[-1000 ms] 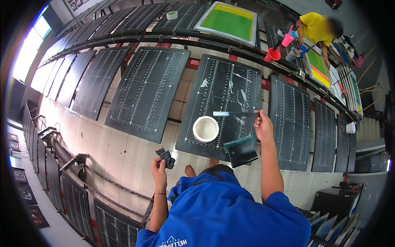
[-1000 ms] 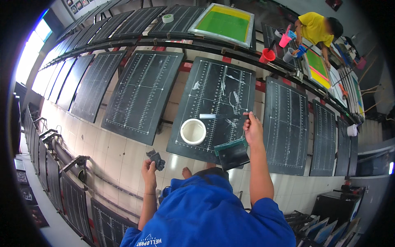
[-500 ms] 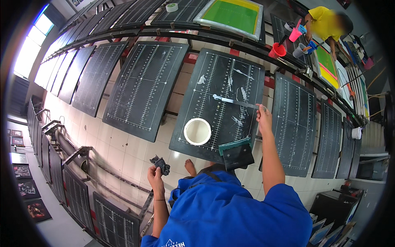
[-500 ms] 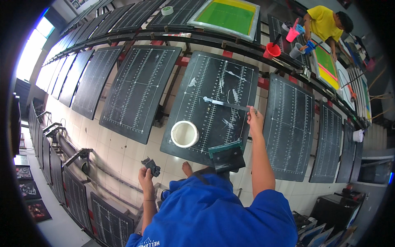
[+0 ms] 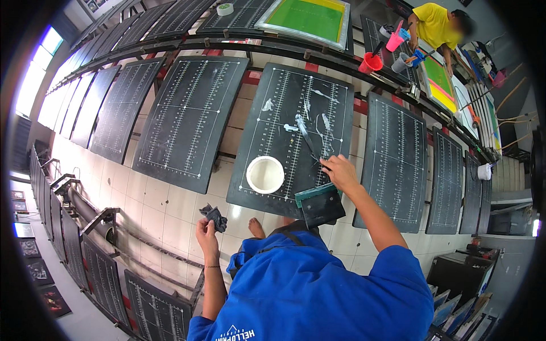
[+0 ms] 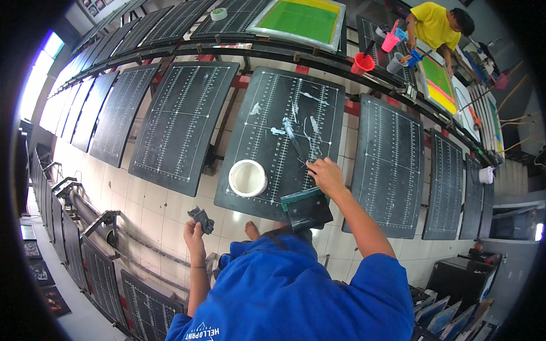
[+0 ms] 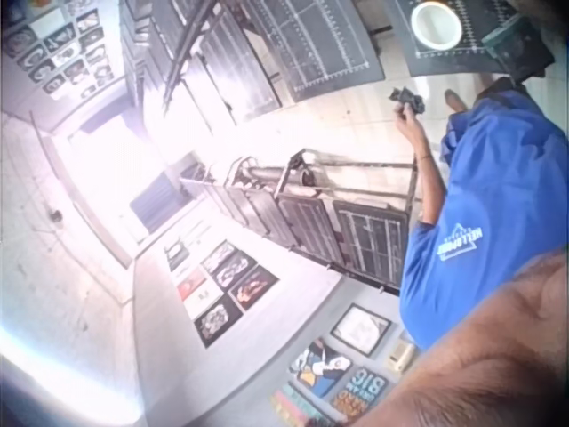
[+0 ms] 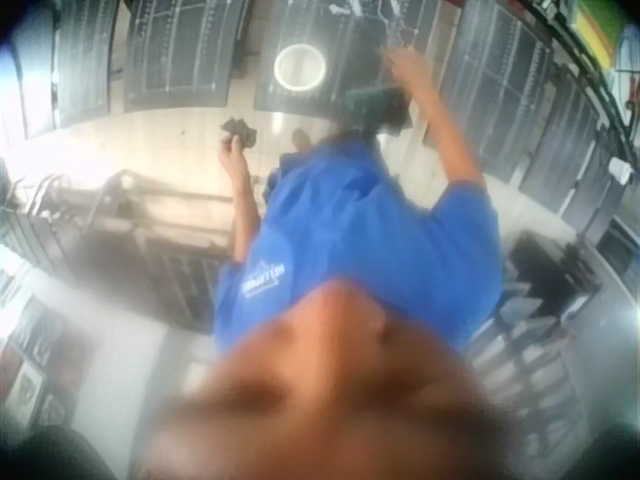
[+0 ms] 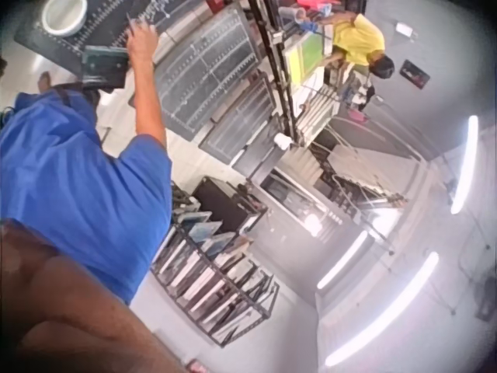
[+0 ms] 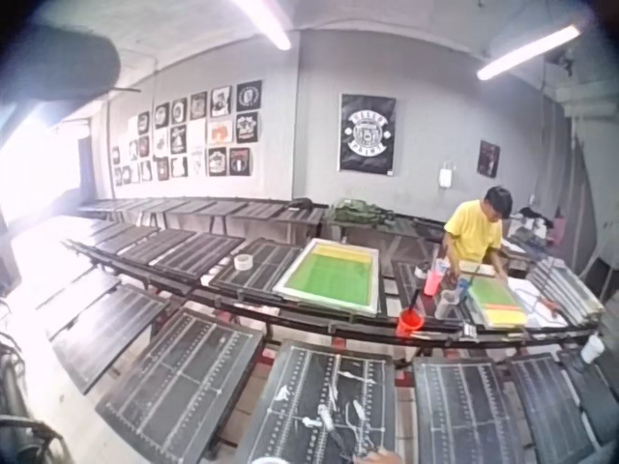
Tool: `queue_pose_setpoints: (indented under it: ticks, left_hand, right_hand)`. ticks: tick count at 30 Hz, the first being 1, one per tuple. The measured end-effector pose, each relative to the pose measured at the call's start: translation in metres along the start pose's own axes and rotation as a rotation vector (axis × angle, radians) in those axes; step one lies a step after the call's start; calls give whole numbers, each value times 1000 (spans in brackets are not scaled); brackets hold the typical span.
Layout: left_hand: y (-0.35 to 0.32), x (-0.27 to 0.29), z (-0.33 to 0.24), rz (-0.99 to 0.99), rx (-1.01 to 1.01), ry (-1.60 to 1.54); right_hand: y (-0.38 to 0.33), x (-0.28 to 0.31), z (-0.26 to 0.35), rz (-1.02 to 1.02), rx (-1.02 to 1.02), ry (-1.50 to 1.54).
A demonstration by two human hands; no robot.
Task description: The person uses a squeegee to spread white ink across a screen printing frame, repeatedly wiping the squeegee with a cloth. They also handle a bucket of ink and a water jug, moving them around the workspace.
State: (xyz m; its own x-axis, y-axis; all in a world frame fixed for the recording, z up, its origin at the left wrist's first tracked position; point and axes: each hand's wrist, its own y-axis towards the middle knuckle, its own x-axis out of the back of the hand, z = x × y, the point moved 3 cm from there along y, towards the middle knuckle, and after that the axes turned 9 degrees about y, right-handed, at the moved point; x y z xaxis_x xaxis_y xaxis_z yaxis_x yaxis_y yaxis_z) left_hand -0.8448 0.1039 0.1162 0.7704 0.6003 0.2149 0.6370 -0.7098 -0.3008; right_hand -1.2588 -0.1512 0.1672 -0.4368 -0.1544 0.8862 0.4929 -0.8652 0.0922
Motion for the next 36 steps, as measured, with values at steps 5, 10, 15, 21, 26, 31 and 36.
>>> queue_pose_setpoints:
  ticks: [5,10,15,21,26,31,36]
  left_hand:
    - [1,17,16,-39,3,-30]
    - [5,21,35,-50,44,-94]
    - [13,12,34,22,6,-128]
    - [11,6,21,50,-35,-108]
    - [2,30,39,-32,18,-111]
    - [-8,51,59,-58,70,-86]
    - [-14,54,49,-75,63,-76]
  right_hand:
    - [-24,62,29,-196,41,45]
    - [-20,137,103,-365,-149,380]
    - [16,132,181,-149,12,386]
    - [53,43,183,25,-83,274]
    - [43,75,152,-85,-362,528]
    - [17,88,70,-170,-608,1007]
    - [-1,56,-8,-273,-747,1511]
